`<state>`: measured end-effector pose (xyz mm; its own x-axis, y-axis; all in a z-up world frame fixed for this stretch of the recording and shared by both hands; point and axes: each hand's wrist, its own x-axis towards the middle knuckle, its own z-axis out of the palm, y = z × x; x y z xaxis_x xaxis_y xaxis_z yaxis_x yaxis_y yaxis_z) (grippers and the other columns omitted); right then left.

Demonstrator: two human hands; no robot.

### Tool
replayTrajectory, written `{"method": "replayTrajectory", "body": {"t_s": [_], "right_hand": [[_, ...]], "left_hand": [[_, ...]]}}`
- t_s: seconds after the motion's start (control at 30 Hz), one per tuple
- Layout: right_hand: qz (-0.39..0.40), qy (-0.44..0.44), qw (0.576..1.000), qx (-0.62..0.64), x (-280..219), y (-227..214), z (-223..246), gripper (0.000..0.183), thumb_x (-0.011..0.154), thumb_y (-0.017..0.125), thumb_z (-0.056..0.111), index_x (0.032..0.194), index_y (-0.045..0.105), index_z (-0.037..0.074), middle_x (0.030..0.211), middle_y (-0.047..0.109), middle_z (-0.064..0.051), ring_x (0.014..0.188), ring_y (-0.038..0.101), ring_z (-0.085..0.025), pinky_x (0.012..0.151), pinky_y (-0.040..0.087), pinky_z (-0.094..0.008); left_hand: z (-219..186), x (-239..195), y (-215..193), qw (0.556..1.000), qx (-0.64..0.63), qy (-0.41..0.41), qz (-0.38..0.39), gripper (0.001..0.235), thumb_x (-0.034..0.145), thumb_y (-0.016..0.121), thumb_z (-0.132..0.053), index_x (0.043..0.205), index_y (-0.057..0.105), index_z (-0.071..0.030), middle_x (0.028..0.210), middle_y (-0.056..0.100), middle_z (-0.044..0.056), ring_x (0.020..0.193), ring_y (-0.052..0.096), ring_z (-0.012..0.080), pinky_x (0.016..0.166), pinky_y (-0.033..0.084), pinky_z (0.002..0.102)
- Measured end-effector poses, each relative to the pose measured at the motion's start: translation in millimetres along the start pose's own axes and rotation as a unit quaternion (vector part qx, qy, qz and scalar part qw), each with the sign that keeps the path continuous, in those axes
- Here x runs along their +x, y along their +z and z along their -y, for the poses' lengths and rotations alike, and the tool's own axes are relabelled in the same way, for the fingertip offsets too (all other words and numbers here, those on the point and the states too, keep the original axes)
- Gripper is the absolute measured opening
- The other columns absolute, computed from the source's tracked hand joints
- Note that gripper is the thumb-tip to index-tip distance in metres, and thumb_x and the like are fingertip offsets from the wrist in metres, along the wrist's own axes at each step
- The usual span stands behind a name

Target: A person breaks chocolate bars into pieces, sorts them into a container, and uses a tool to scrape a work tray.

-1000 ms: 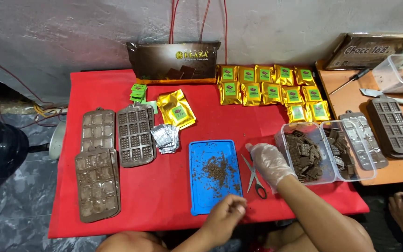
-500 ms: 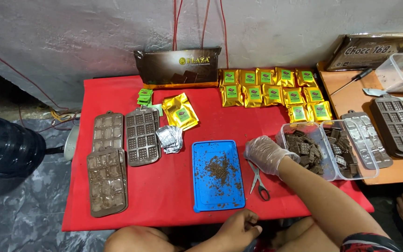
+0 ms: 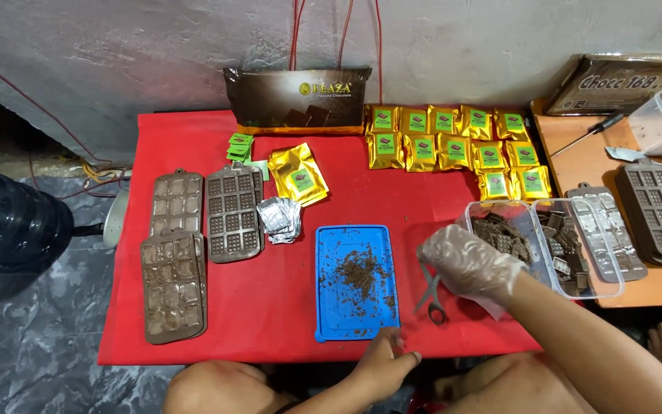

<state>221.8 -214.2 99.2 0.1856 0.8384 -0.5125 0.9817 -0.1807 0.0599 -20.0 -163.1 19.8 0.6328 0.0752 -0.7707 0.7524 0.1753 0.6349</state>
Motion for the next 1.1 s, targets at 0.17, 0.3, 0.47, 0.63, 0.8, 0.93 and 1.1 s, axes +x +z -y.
{"method": "replayTrajectory", "body": {"t_s": [0.17,0.3,0.47,0.63,0.8,0.93,1.1], "right_hand": [[-0.216,-0.02,0.974,0.065,-26.0,-1.5,-5.5,0.026,0.06,0.048,-0.005,0.071,0.057,0.017,0.062,0.059,-0.001,0.057,0.057,-0.028,0.059,0.046,-0.044],[-0.394,-0.046,0.91,0.119,-31.3,17.3,13.0,0.028,0.067,0.052,-0.004,0.089,0.059,0.013,0.071,0.055,-0.005,0.062,0.051,-0.028,0.063,0.045,-0.044],[-0.308,0.218,0.814,0.443,-31.2,27.4,47.2,0.047,0.064,0.058,0.002,0.108,0.065,0.016,0.09,0.067,0.002,0.067,0.059,-0.014,0.066,0.052,-0.03],[-0.268,0.291,0.74,0.544,-14.5,47.4,91.4,0.044,0.075,0.06,0.011,0.117,0.07,0.016,0.093,0.072,-0.002,0.071,0.067,-0.014,0.073,0.056,-0.03],[-0.254,0.264,0.519,0.772,-22.8,46.4,103.7,0.045,0.086,0.068,0.018,0.128,0.069,0.002,0.137,0.071,-0.011,0.11,0.073,-0.023,0.074,0.065,-0.036],[-0.319,0.197,0.536,0.756,0.6,120.3,108.0,0.051,0.086,0.072,0.028,0.129,0.073,0.001,0.119,0.078,-0.013,0.101,0.072,-0.018,0.086,0.063,-0.031],[-0.416,0.227,0.535,0.699,-4.4,107.3,151.5,0.039,0.096,0.061,0.018,0.129,0.071,0.001,0.126,0.078,-0.012,0.117,0.073,-0.02,0.104,0.056,-0.03]], "left_hand": [[-15.8,-0.3,6.1,0.995,-0.099,0.025,0.006,0.088,0.089,0.069,-0.045,0.162,0.022,-0.026,0.165,0.036,0.002,0.144,0.05,0.0193,0.112,0.05,0.033],[-10.6,22.3,24.3,0.978,-0.081,0.191,-0.034,0.028,0.108,0.058,-0.031,0.081,0.055,-0.024,0.07,0.044,-0.011,0.065,0.04,0.007,0.064,0.035,0.033],[-14.2,17.4,24.7,0.943,-0.257,0.207,-0.054,0.026,0.111,0.048,-0.029,0.093,0.053,-0.012,0.071,0.057,0.004,0.063,0.057,0.016,0.063,0.049,0.032],[-31.5,14.2,12.8,0.93,-0.267,0.233,-0.101,0.033,0.112,0.041,-0.033,0.089,0.05,-0.012,0.067,0.05,0.003,0.059,0.05,0.0161,0.058,0.042,0.033],[-30.8,13.1,-0.3,0.948,-0.214,0.197,-0.129,0.028,0.11,0.045,-0.036,0.094,0.054,-0.014,0.068,0.054,0.001,0.061,0.052,0.0146,0.06,0.044,0.032],[-11.2,35.2,7.6,0.956,-0.149,0.181,-0.178,0.03,0.106,0.042,-0.042,0.104,0.056,-0.015,0.082,0.056,0.0,0.075,0.049,0.0133,0.069,0.042,0.034],[-7.1,35.8,16.6,0.959,-0.177,0.167,-0.143,0.044,0.102,0.034,-0.051,0.115,0.053,-0.014,0.106,0.064,0.005,0.1,0.061,0.0173,0.087,0.049,0.037]]}}
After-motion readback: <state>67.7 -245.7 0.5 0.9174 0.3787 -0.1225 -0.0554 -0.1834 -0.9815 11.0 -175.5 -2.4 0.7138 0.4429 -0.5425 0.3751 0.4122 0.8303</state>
